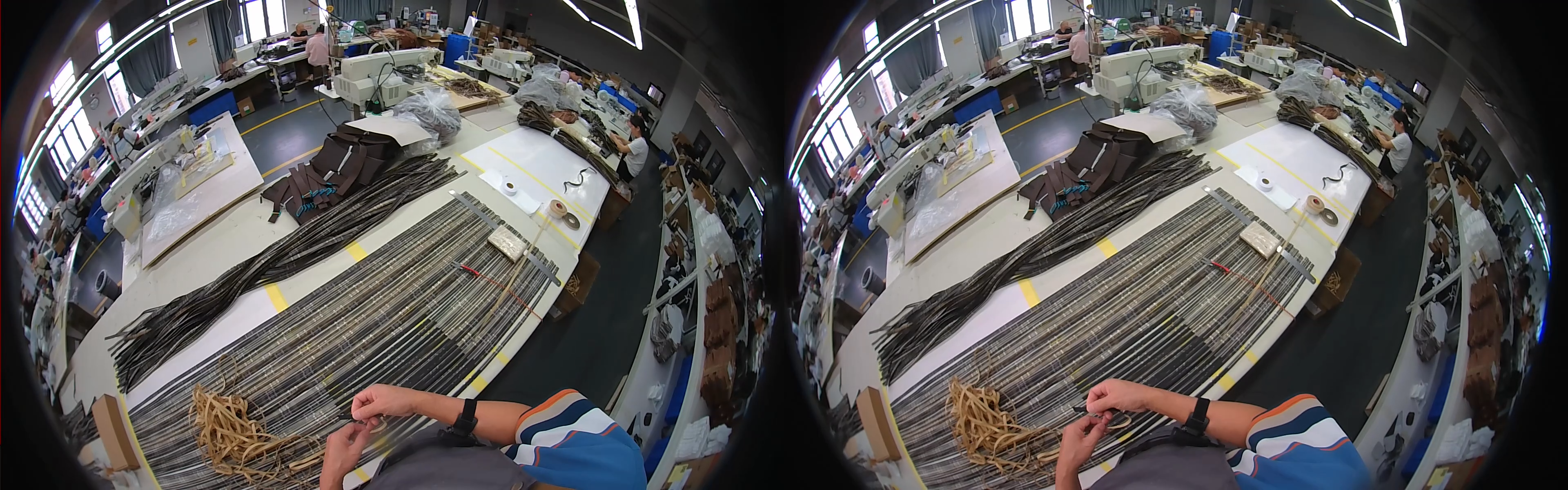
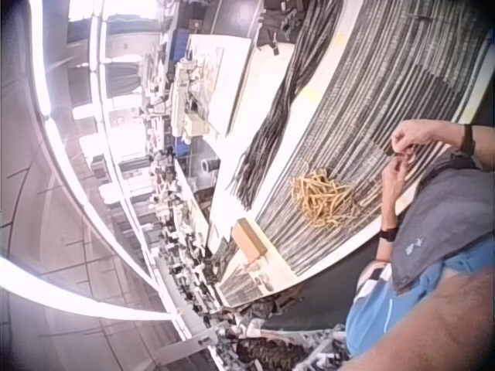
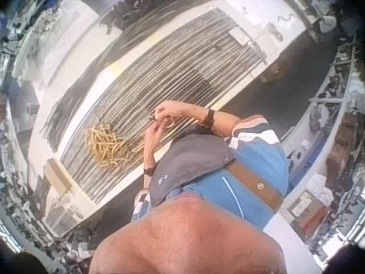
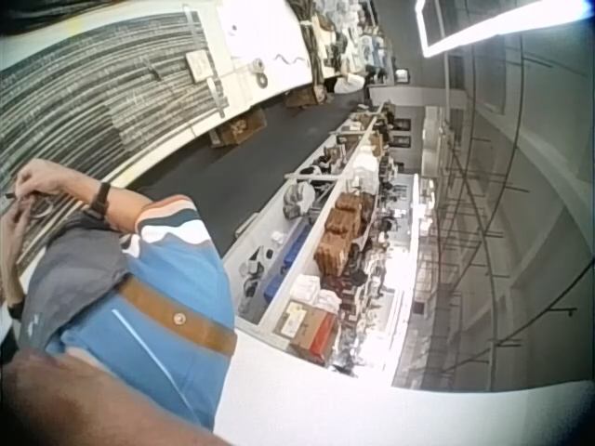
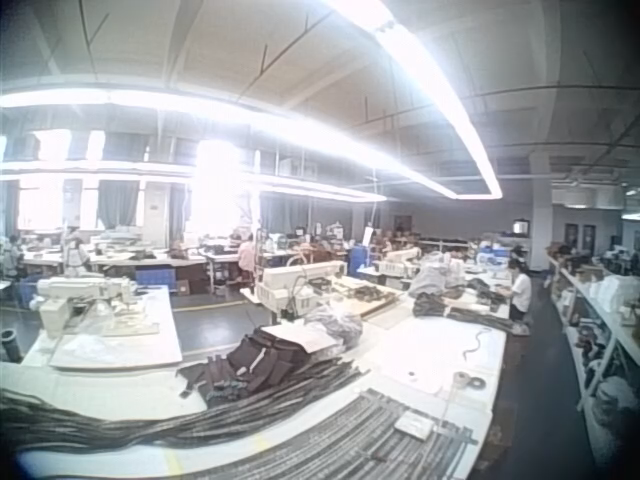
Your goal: Weaving or braiding thin leather strips into a grid-like patterned template on a workbench.
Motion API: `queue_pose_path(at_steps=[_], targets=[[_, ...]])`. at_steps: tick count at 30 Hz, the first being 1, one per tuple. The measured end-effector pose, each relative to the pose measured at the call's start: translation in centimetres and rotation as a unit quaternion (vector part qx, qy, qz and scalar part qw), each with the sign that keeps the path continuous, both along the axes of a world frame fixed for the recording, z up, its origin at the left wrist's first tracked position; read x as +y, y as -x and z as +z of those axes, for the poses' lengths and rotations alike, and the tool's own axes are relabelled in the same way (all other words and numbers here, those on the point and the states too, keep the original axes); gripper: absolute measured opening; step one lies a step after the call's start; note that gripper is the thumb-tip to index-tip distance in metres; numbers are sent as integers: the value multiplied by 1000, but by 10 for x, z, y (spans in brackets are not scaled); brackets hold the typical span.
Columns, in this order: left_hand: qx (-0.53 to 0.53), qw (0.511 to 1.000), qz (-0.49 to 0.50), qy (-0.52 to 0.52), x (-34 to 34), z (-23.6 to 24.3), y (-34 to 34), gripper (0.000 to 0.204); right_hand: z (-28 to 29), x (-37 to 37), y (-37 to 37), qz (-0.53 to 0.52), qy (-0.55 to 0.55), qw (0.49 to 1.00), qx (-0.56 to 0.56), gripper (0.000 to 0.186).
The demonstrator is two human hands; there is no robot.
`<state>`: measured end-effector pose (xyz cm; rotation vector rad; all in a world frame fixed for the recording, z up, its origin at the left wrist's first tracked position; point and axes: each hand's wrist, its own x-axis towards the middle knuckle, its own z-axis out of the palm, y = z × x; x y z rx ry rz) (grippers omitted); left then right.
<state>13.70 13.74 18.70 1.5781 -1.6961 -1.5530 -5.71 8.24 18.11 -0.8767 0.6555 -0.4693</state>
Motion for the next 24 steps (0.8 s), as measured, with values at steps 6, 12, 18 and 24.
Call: queue_pose_path(at_steps=[6,12,18,24], targets=[[3,1000,-1,0,-1,2,0,23,-1,0,0,-3,-1,1000,-3,15],[-3,1000,-1,-1,-1,2,1,23,0,0,1,0,3,1000,0,14],[-3,1000,-3,2,-1,0,0,22,0,0,1,0,5,1000,2,15],[5,1000,-3,10,1,-6,-1,21,2,0,1,0,3,1000,5,16]])
